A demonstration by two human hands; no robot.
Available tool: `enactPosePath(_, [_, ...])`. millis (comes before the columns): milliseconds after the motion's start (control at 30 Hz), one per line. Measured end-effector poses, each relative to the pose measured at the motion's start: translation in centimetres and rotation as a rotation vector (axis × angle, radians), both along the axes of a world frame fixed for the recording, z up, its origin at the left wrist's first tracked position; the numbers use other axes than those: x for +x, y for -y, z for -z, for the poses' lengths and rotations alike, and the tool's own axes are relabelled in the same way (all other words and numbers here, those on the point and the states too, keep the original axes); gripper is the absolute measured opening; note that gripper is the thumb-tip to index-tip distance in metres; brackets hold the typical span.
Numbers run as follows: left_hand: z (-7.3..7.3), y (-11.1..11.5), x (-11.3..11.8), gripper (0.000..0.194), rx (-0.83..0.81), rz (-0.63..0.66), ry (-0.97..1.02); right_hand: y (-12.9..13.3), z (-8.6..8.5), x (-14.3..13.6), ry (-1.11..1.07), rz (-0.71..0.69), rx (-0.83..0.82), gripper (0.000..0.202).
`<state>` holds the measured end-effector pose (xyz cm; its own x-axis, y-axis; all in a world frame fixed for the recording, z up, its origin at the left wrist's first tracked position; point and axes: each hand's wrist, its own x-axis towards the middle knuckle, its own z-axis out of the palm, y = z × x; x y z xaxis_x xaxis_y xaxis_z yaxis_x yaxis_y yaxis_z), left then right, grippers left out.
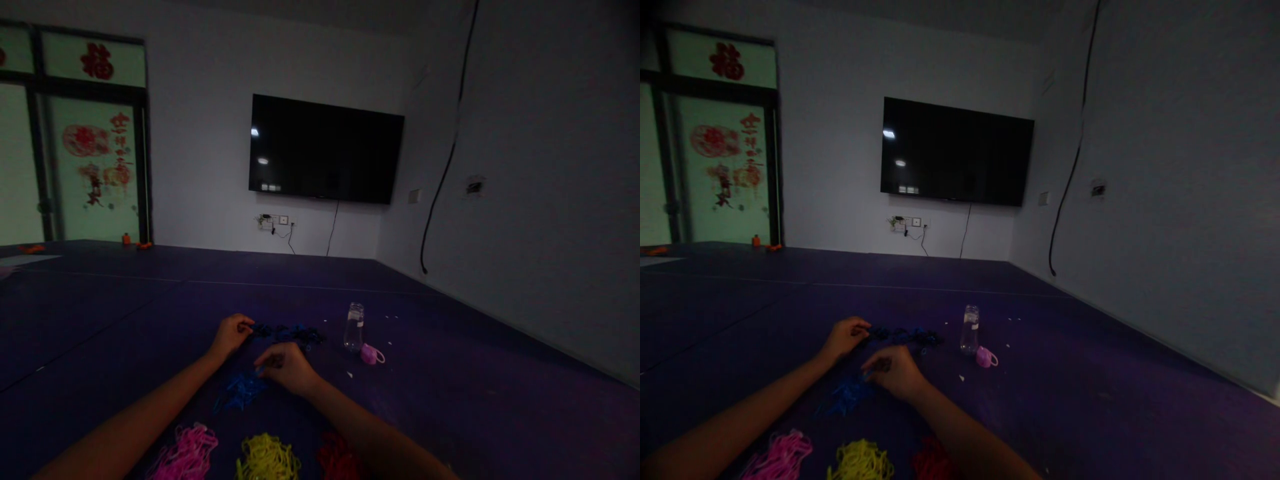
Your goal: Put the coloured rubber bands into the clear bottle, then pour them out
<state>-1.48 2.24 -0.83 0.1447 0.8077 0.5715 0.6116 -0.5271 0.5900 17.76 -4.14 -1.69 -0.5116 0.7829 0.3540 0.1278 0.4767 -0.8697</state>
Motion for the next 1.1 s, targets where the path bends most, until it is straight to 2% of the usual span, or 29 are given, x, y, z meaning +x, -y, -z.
enactPosePath(100, [-0.4, 0.5, 0.3, 0.013, 0.033, 0.011, -0.058, 0.2, -0.1, -0.1, -0.066, -0.104, -0.096, 0.034])
enactPosePath(233, [-1.0, 1.3, 0.9, 0.014, 0.076, 0.036, -0.165, 0.5, -0.5, 0.0, -0.1, -0.19, -0.122, 0.037])
enactPosePath(400, [-1.1, 1.7, 1.1, 0.01, 0.092, 0.007, -0.274, 0.3, -0.2, -0.1, -0.095, -0.181, -0.138, 0.034])
enactPosePath(500, [-1.1, 1.7, 1.0, 0.01, 0.089, -0.002, -0.324, 0.0, -0.4, 0.5, -0.07, 0.002, -0.006, 0.028])
enactPosePath(567, [-1.2, 1.8, 1.0, 0.012, 0.086, 0.006, -0.362, -0.2, -1.0, 1.6, -0.011, 0.21, 0.143, 0.026])
enactPosePath(667, [-1.3, 2.2, 1.2, 0.01, 0.088, 0.016, -0.419, -0.4, -2.3, 3.9, 0.227, 0.516, 0.316, 0.022])
enactPosePath(733, [-1.3, 2.4, 1.4, 0.013, 0.091, 0.012, -0.443, -0.6, -3.1, 5.3, 0.427, 0.715, 0.346, 0.031])
enactPosePath(800, [-1.3, 2.6, 1.5, 0.015, 0.098, 0.006, -0.461, -0.6, -3.5, 6.1, 0.59, 0.854, 0.313, 0.038])
enactPosePath(933, [-1.4, 2.6, 1.4, 0.015, 0.068, 0.038, -0.476, -0.6, -3.6, 6.1, 0.825, 0.934, 0.253, 0.038])
enactPosePath(1100, [-3.2, 2.7, 0.6, 0.011, -0.025, 0.227, -0.508, -0.1, -3.5, 5.4, 0.983, 0.9, 0.255, 0.035])
